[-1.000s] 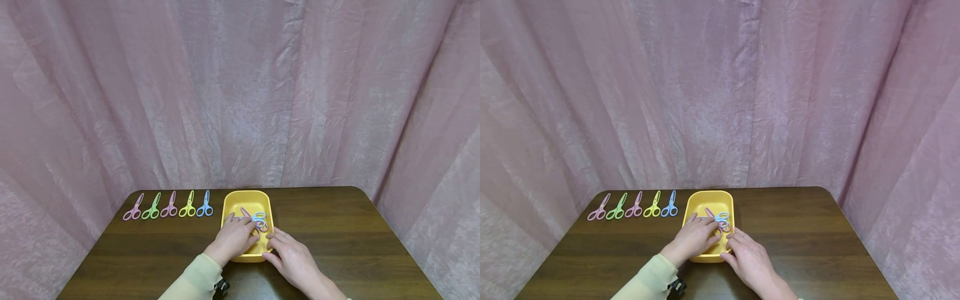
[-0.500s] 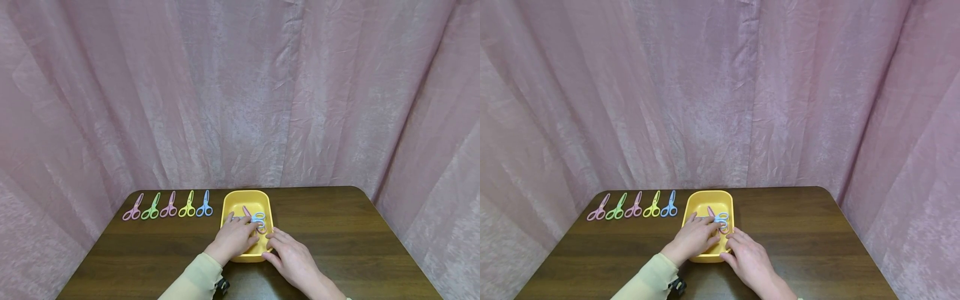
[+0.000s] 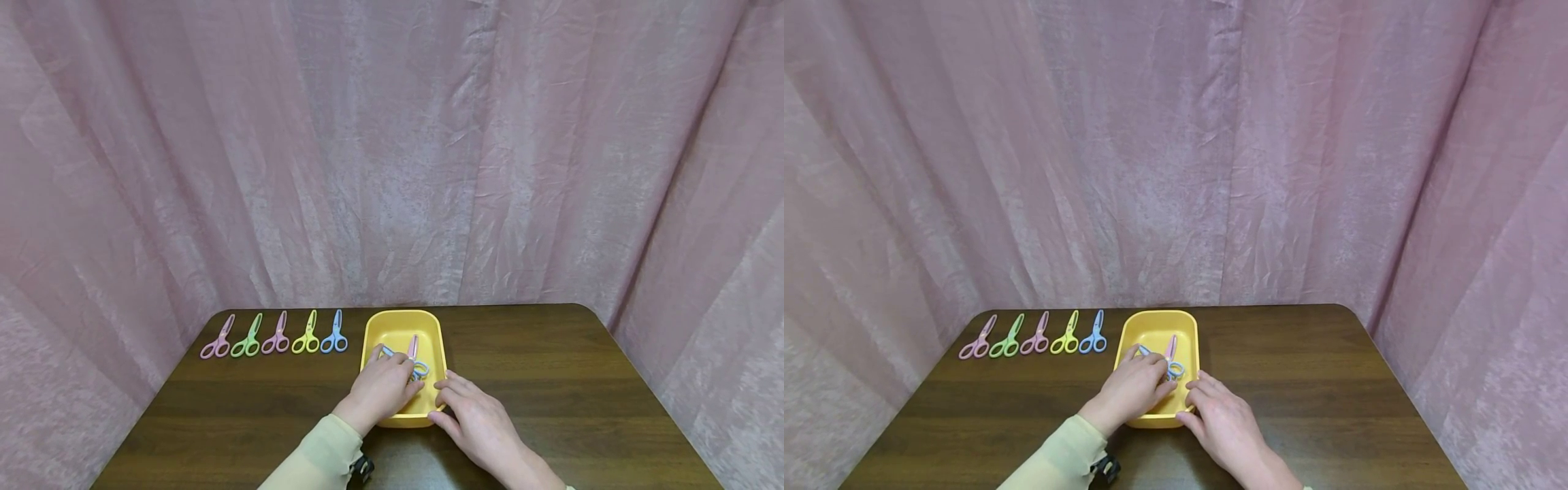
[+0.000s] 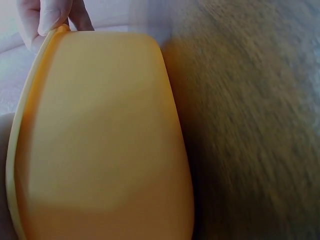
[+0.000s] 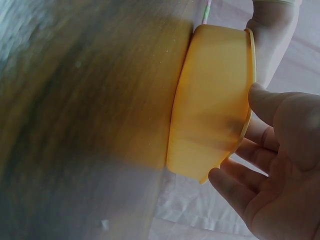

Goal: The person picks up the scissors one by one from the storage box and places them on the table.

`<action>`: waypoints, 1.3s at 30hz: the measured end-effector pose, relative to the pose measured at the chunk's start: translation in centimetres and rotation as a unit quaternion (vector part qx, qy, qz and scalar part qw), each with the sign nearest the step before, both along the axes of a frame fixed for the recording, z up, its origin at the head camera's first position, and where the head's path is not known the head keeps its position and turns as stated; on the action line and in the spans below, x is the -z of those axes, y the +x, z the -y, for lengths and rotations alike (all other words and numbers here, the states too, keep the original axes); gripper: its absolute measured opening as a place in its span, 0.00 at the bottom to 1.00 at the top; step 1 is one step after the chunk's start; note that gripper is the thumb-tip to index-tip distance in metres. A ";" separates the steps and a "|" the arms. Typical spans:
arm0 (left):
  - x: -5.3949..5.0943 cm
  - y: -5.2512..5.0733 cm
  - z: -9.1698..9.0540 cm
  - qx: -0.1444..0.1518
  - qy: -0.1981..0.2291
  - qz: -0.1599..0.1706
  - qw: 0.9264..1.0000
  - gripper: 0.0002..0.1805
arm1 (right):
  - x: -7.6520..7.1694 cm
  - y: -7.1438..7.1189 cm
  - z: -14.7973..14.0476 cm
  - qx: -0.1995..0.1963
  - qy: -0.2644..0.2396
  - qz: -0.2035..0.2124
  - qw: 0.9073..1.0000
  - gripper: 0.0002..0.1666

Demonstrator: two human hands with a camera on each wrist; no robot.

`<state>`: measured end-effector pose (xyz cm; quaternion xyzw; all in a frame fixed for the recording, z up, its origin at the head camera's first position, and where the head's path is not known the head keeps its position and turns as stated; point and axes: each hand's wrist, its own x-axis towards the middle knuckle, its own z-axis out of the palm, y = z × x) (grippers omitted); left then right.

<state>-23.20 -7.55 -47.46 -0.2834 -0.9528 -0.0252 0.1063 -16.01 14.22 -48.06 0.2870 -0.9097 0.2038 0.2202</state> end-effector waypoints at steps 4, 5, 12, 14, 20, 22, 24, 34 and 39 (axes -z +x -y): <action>0.2 -0.1 0.0 -0.005 -0.001 -0.003 1.000 0.27 | 0.0 0.0 0.0 0.002 0.001 0.003 1.000 0.12; 0.2 -0.1 0.0 -0.005 0.000 -0.004 1.000 0.28 | 0.0 0.0 0.0 0.002 0.001 0.004 1.000 0.12; 0.3 0.0 0.1 0.021 -0.007 -0.016 1.000 0.19 | 0.0 0.0 0.1 0.005 0.003 0.010 1.000 0.12; 0.4 -0.1 0.2 0.025 -0.008 -0.014 1.000 0.16 | 0.0 0.0 0.1 0.004 0.001 0.010 1.000 0.12; 0.3 -0.3 0.1 0.022 -0.001 -0.007 1.000 0.13 | -0.1 0.1 0.1 0.004 0.002 0.013 1.000 0.12; 0.4 -0.3 0.1 0.017 0.001 -0.005 1.000 0.13 | -0.1 0.1 0.1 0.005 0.003 0.013 1.000 0.12; 0.5 -0.3 0.1 0.009 0.005 -0.006 1.000 0.14 | -0.1 0.1 0.1 0.004 0.001 0.012 1.000 0.12; 0.6 0.2 -0.1 -0.050 -0.011 -0.036 0.998 0.18 | 0.1 0.0 0.0 0.001 -0.001 0.009 1.000 0.12; 0.4 0.3 -0.1 -0.054 -0.014 -0.030 0.998 0.17 | 0.1 0.0 0.0 0.002 0.002 0.011 1.000 0.12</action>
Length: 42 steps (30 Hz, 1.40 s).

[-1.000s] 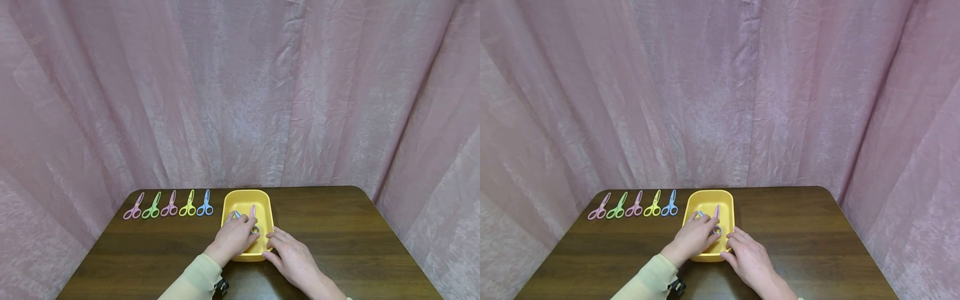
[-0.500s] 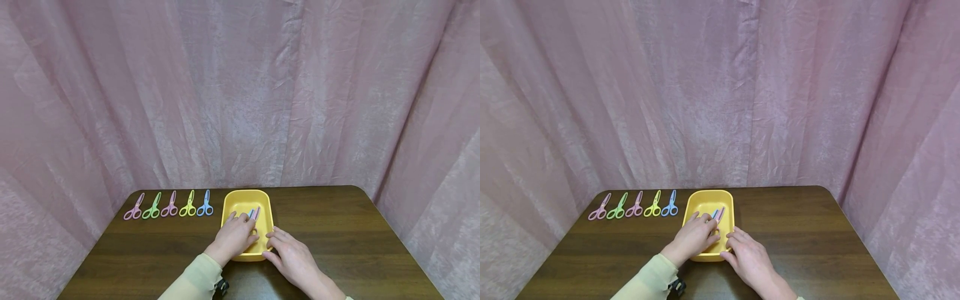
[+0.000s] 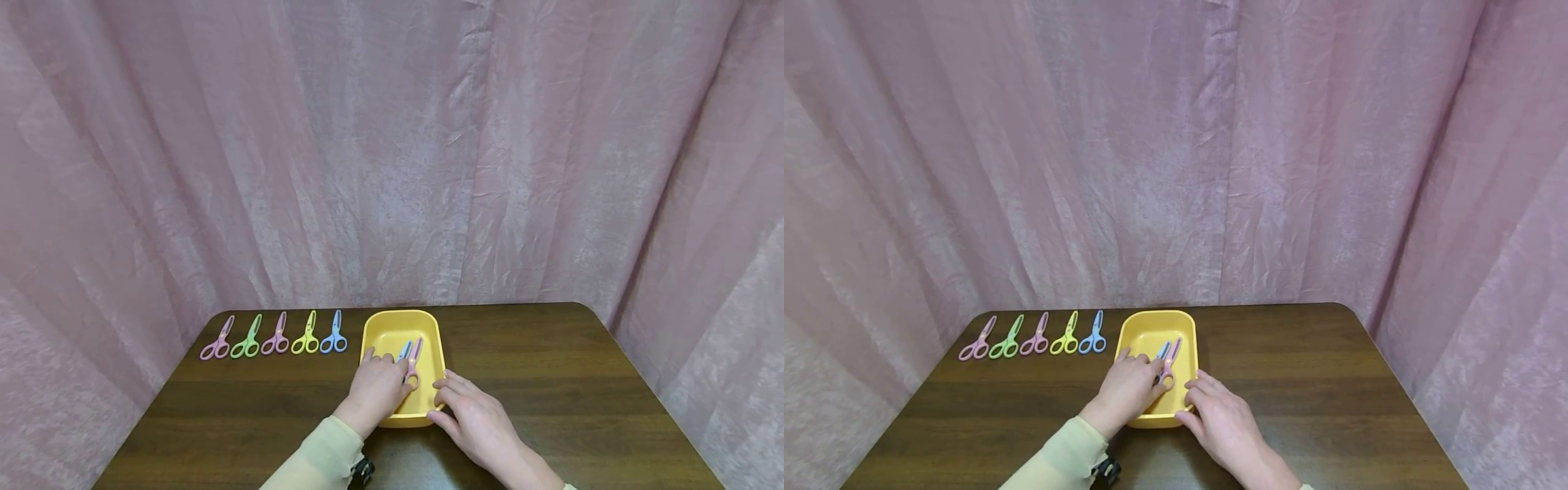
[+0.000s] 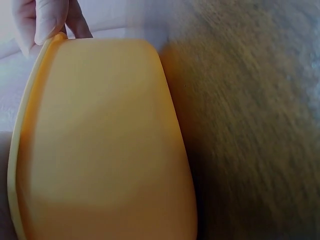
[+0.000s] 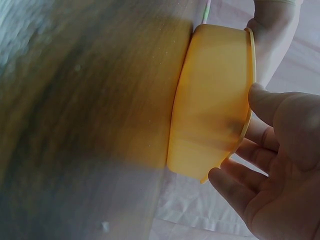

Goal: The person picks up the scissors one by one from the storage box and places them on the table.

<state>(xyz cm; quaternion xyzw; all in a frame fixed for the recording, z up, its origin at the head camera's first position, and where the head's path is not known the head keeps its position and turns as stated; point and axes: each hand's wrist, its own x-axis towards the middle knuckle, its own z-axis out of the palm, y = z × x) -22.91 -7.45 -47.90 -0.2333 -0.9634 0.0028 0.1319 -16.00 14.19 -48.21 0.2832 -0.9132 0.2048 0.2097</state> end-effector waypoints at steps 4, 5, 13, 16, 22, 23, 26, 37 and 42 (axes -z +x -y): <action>0.0 0.0 0.1 0.005 0.005 -0.010 1.000 0.16 | -0.1 0.1 0.1 0.001 0.000 0.004 1.000 0.12; 0.0 0.0 0.1 0.008 0.007 -0.015 1.000 0.16 | -0.1 0.1 0.1 0.001 0.000 0.005 1.000 0.12; -0.2 0.1 0.7 0.037 0.024 -0.075 0.996 0.16 | -0.2 0.1 0.2 -0.001 -0.004 0.007 1.000 0.12; -0.3 0.1 1.2 0.042 0.034 -0.095 0.994 0.17 | -0.2 0.1 0.1 -0.003 -0.004 0.003 1.000 0.12; -0.4 0.4 2.2 0.060 0.080 -0.147 0.984 0.18 | -0.1 0.1 0.0 -0.002 -0.004 -0.003 1.000 0.12; -0.5 0.5 2.4 0.065 0.091 -0.152 0.982 0.19 | -0.1 0.1 0.0 -0.002 -0.004 -0.005 1.000 0.12; -0.6 0.6 3.0 0.071 0.113 -0.159 0.978 0.21 | -0.1 0.1 0.0 -0.003 -0.003 -0.008 1.000 0.12; -1.7 1.9 5.6 0.046 0.123 -0.172 0.976 0.26 | -0.1 0.1 0.1 0.002 0.001 -0.002 1.000 0.12; -1.8 2.3 7.1 0.039 0.129 -0.182 0.974 0.26 | 0.0 0.1 0.1 0.003 -0.001 0.001 1.000 0.12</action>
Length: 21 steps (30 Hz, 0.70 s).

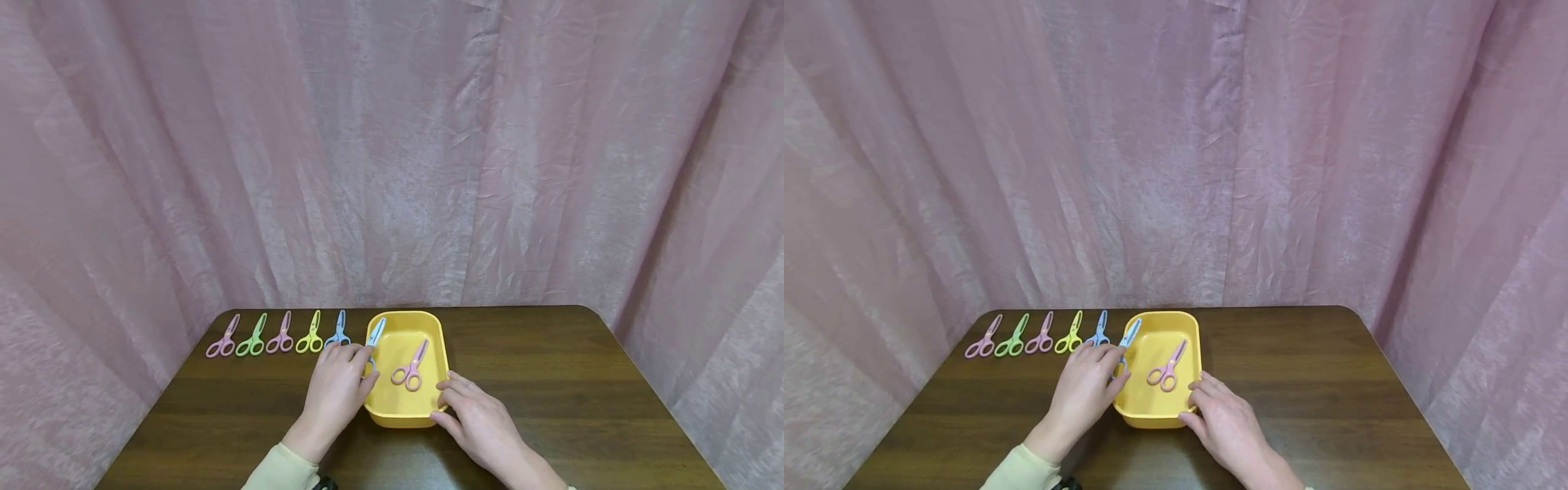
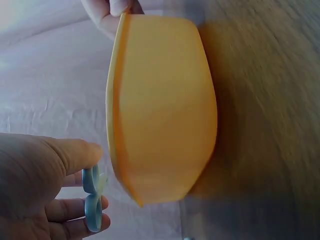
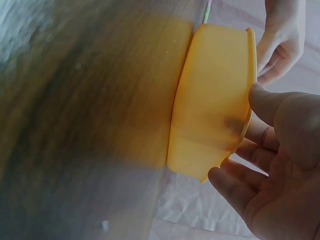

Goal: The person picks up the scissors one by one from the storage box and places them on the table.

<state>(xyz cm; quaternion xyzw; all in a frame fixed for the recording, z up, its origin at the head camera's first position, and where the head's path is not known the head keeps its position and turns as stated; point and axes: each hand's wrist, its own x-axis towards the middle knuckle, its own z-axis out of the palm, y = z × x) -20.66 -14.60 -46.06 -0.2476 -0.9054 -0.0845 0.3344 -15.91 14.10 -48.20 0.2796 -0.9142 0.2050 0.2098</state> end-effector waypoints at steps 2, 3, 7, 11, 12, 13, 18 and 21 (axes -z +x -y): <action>0.0 0.2 0.6 -0.001 0.008 -0.002 1.000 0.26 | 0.0 0.0 0.0 0.000 0.000 0.003 1.000 0.12; 0.1 0.3 0.8 -0.003 0.011 -0.004 1.000 0.26 | 0.0 0.0 0.0 0.001 0.000 0.004 1.000 0.12; 0.3 0.8 1.8 -0.014 0.016 -0.004 1.000 0.26 | -0.1 0.1 0.0 0.000 0.001 0.005 1.000 0.12; 0.6 1.2 2.7 -0.024 0.020 -0.006 1.000 0.26 | -0.1 0.1 0.2 -0.002 0.002 0.009 1.000 0.12; 0.7 1.3 2.9 -0.025 0.021 -0.006 0.999 0.26 | -0.1 0.1 0.2 -0.002 0.002 0.009 1.000 0.12; 0.7 1.4 3.1 -0.026 0.022 -0.007 0.999 0.26 | -0.2 0.1 0.2 -0.002 0.002 0.010 1.000 0.12; 1.2 1.9 4.1 -0.036 0.020 -0.006 0.999 0.26 | -0.2 0.1 0.1 -0.002 -0.001 0.005 1.000 0.12; 1.6 2.3 4.7 -0.047 0.017 0.002 0.999 0.26 | -0.2 0.1 0.0 -0.003 -0.003 0.002 1.000 0.12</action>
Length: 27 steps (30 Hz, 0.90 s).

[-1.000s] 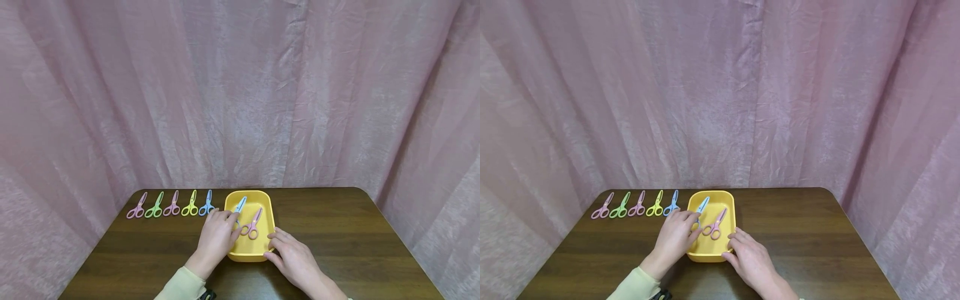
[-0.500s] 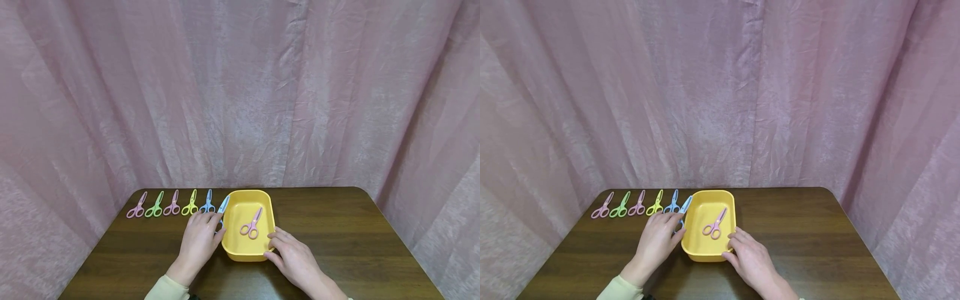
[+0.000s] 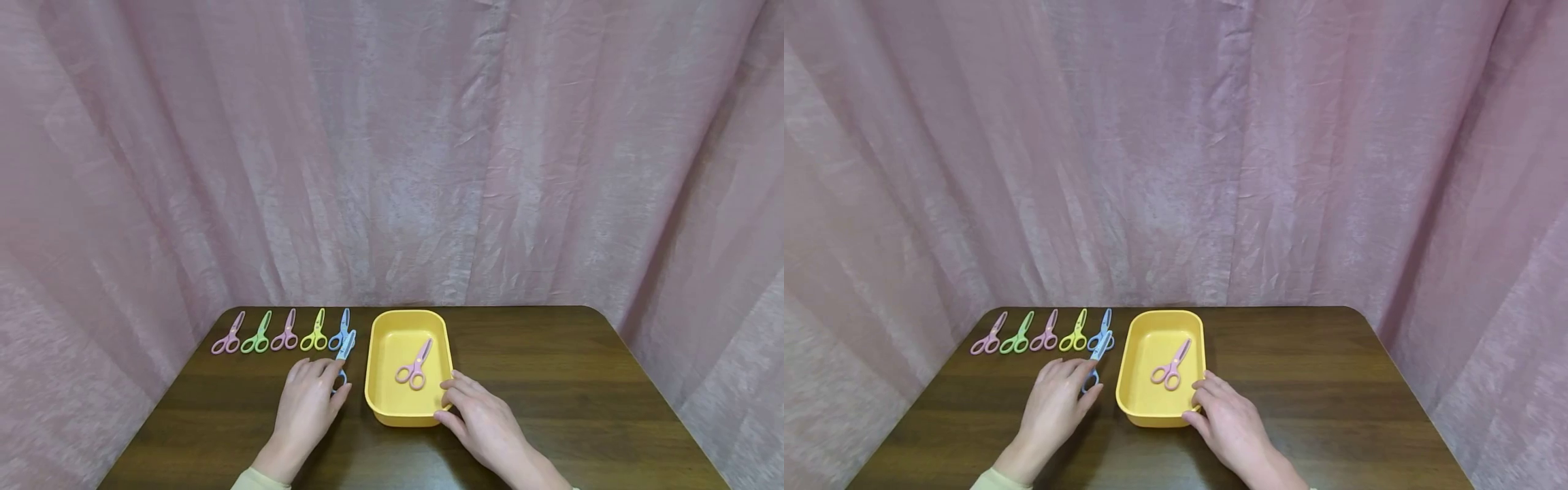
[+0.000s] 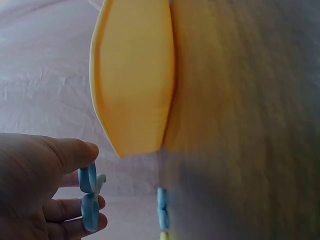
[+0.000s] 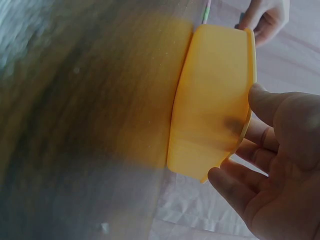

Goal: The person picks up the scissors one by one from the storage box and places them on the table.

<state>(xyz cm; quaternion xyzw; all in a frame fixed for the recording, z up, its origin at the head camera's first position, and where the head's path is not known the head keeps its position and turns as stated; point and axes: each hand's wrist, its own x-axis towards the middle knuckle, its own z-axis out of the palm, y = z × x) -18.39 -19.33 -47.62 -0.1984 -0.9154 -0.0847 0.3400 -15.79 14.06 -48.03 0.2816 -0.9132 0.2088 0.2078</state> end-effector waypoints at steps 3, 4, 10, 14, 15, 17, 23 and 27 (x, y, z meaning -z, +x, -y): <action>0.4 0.3 0.5 -0.010 -0.001 0.010 1.000 0.26 | 0.1 0.0 -0.1 -0.002 0.000 0.000 1.000 0.13; 0.5 0.4 0.7 -0.013 -0.001 0.013 1.000 0.26 | 0.1 0.0 -0.1 -0.002 0.000 0.001 1.000 0.13; 1.0 0.6 1.3 -0.018 0.003 0.019 1.000 0.25 | 0.1 -0.1 0.0 0.000 0.004 0.001 1.000 0.12; 1.3 0.6 1.6 -0.019 0.003 0.019 1.000 0.25 | 0.1 -0.1 0.0 0.002 0.005 0.002 1.000 0.12; 1.5 0.7 1.6 -0.019 0.001 0.019 1.000 0.25 | 0.1 -0.1 0.0 0.002 0.005 0.003 1.000 0.12; 1.7 0.7 1.7 -0.019 -0.003 0.021 1.000 0.25 | 0.1 -0.1 0.1 0.002 0.005 0.003 1.000 0.12; 2.2 0.7 1.8 -0.020 -0.017 0.031 0.999 0.25 | 0.2 -0.1 0.0 -0.001 0.005 0.001 1.000 0.12; 2.3 0.8 1.8 -0.023 -0.030 0.041 0.998 0.24 | 0.1 -0.2 0.0 0.001 0.005 0.000 1.000 0.12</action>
